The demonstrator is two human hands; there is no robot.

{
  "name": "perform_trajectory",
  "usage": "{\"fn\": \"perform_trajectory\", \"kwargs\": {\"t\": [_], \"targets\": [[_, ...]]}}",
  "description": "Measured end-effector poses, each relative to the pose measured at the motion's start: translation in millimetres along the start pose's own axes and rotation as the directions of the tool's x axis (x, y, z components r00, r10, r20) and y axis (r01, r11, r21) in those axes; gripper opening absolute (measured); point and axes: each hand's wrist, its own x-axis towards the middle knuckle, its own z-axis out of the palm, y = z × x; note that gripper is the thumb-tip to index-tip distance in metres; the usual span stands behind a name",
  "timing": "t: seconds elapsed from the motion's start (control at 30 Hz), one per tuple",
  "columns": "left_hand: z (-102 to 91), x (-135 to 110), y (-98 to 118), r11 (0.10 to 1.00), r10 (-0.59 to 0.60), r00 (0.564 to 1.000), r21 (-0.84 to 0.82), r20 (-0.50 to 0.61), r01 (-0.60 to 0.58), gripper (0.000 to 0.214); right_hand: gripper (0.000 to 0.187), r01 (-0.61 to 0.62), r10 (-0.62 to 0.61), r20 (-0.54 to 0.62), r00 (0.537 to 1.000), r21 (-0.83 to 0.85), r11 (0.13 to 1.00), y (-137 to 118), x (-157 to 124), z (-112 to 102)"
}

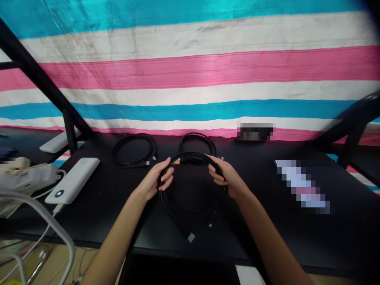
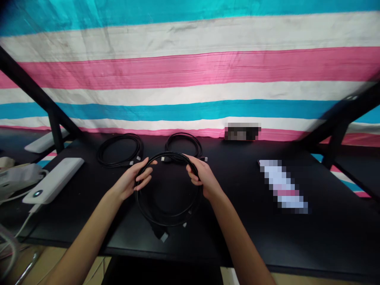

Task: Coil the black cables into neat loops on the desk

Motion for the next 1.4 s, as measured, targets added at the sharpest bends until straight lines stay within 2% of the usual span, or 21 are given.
{"fn": "perform_trajectory", "kwargs": {"t": [0.2, 0.43, 0.6, 0.8, 1.07, 1.23, 1.37, 1.4], "targets": [[-4.8, -1.9, 5.5, 0.971, -0.08, 0.992, -0.218, 0.1, 0.1, 0.034, 0.032, 0.004, -0.004, 0.013, 1.0, -0.001, 1.0, -0.1, 0.9, 0.0], [-7.3, -1.7, 6.5, 0.945, -0.112, 0.985, -0.292, 0.134, 0.147, 0.037, 0.04, -0.029, 0.029, 0.026, 0.999, -0.004, 1.0, -1.5, 0.6, 0.6], [-5.1, -1.8, 4.1, 0.953, -0.083, 0.987, -0.28, 0.136, 0.119, 0.035, 0.048, -0.041, 0.041, 0.047, 0.998, -0.011, 0.999, -1.2, -0.7, 2.8], [-0.7, -1.7, 2.8, 0.957, -0.06, 0.987, -0.273, 0.149, 0.1, 0.033, 0.045, -0.011, 0.007, 0.063, 0.998, 0.063, 0.998, 0.4, -2.4, 3.3], [5.0, -1.2, -2.9, 0.975, 0.0, 0.989, -0.218, 0.145, 0.032, 0.024, 0.044, -0.084, 0.024, 0.193, 0.981, 0.307, 0.948, -0.1, -2.5, 4.1], [7.4, 0.2, -4.5, 0.992, 0.011, 0.981, -0.122, 0.195, 0.013, 0.032, 0.036, -0.099, -0.021, 0.249, 0.968, 0.457, 0.884, -0.2, -2.1, -0.5], [9.8, 1.9, -6.8, 0.998, 0.061, 0.982, 0.009, 0.178, -0.063, 0.04, 0.013, -0.082, -0.082, 0.25, 0.965, 0.583, 0.808, 0.2, -0.7, -7.0], [10.3, 2.1, -7.6, 0.996, 0.069, 0.983, 0.048, 0.171, -0.078, 0.041, 0.013, -0.068, -0.102, 0.241, 0.965, 0.608, 0.791, 0.3, 0.0, -8.9]]}}
